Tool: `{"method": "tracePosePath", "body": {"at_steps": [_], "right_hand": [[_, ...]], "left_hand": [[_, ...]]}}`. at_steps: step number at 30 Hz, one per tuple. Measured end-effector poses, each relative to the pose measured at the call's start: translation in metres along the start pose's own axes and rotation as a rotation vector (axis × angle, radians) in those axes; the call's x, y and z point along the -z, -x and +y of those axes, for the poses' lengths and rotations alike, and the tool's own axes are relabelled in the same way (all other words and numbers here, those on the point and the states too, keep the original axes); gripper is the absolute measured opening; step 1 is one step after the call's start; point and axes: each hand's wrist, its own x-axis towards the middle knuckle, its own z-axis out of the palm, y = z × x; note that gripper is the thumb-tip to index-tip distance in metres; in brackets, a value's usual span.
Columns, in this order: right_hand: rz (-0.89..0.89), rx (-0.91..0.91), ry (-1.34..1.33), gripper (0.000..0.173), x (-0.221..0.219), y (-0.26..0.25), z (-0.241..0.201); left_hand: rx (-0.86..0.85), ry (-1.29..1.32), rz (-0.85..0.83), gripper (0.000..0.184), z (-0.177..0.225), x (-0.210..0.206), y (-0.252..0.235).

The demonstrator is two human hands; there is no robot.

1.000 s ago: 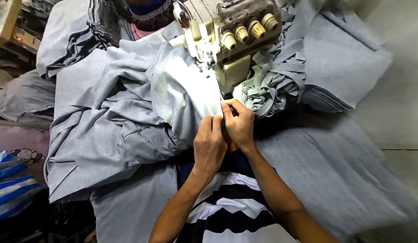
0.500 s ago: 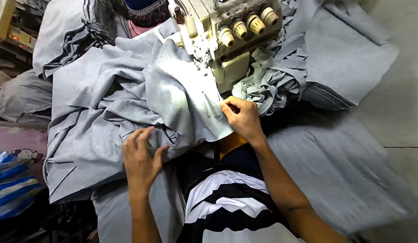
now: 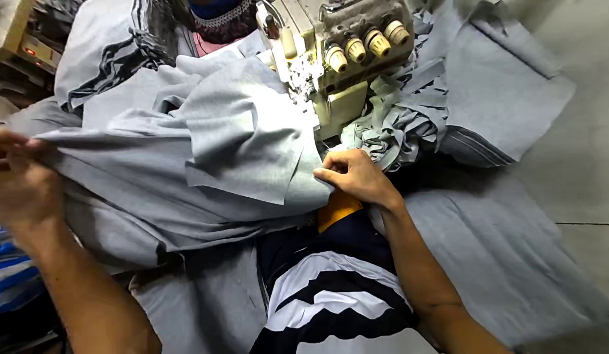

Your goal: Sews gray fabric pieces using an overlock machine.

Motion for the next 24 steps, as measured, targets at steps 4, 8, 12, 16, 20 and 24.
{"method": "tracePosePath", "body": {"at_steps": [4,8,12,16,20,24], "right_hand": [[0.023,0.058,-0.089,0.025,-0.018,0.0,-0.004],[0.128,0.182,-0.155,0.024,-0.025,0.003,0.005],[0.178,0.07,-0.255,0.023,-0.028,0.012,0.006],[0.232,-0.039,-0.294,0.018,-0.032,0.019,0.002],[0.257,-0.127,-0.298,0.032,-0.032,0.023,-0.002],[0.292,-0.081,-0.233,0.017,-0.03,0.025,-0.004]], "left_hand": [[-0.091,-0.133,-0.223,0.03,0.044,-0.024,-0.014],[-0.372,0.029,-0.25,0.037,0.139,-0.05,0.059],[-0.755,0.18,-0.306,0.039,0.222,-0.096,0.146],[-0.736,0.046,-0.233,0.038,0.239,-0.123,0.157],[-0.748,0.15,-0.165,0.021,0.239,-0.118,0.137],[-0.604,0.449,-0.156,0.021,0.25,-0.088,0.123]]}}
